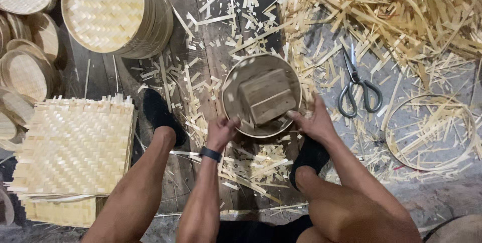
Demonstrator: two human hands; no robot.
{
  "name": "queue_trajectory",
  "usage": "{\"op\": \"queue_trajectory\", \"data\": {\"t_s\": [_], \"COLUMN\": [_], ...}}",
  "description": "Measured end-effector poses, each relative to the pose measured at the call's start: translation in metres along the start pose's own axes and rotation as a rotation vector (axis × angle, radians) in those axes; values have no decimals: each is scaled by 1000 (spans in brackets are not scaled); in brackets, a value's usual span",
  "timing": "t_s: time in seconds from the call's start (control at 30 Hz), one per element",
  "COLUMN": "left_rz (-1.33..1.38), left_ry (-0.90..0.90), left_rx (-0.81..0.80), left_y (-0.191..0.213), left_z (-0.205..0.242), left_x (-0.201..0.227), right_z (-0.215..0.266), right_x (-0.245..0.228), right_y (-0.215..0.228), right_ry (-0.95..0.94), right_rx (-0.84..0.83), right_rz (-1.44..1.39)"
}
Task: The person fits a circular bamboo ring over a woven square of bamboo, presses it down onto a wooden mold, and trims the excess bamboo strips using shears.
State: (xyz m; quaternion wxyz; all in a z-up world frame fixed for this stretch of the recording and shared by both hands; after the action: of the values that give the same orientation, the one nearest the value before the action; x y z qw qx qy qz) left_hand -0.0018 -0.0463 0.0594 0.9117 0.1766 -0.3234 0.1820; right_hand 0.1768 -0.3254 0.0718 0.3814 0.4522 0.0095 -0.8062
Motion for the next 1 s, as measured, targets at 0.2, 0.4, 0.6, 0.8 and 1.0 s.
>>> {"op": "queue_trajectory", "data": {"t_s": [0.2, 0.4, 0.6, 0.8, 1.0], "left_rz": [-345, -56, -115, 12, -567], "left_ry": [-407, -659, -585, -350, 96], "left_rx": [84, 275, 336, 425, 162], "left_y": [-40, -75, -73, -48, 46], "left_z": [60, 77, 71, 0, -66], "left_x": [102, 138, 126, 58, -49], "right_z": [-8, 2, 21, 23, 31], "right_x": [-62, -70, -74, -64, -40], "right_y": [-7, -20, -14, -2, 41], "right_ry": [221, 316, 338, 123, 343], "right_rx": [2, 138, 144, -13, 22], "right_rz": [-71, -143, -271, -611, -963]}}
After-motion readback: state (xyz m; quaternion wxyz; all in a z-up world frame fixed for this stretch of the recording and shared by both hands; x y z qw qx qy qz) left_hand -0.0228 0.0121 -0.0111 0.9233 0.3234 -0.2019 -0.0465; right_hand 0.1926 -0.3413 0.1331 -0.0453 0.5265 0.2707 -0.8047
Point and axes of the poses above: each hand's wrist, its own z-axis away from the middle knuckle, its own y-axis out of the back of the hand, x = y × z, the point moved 3 cm from there along -z, towards the middle knuckle, and after that the axes turned 8 degrees about y, right-handed, at the moved point
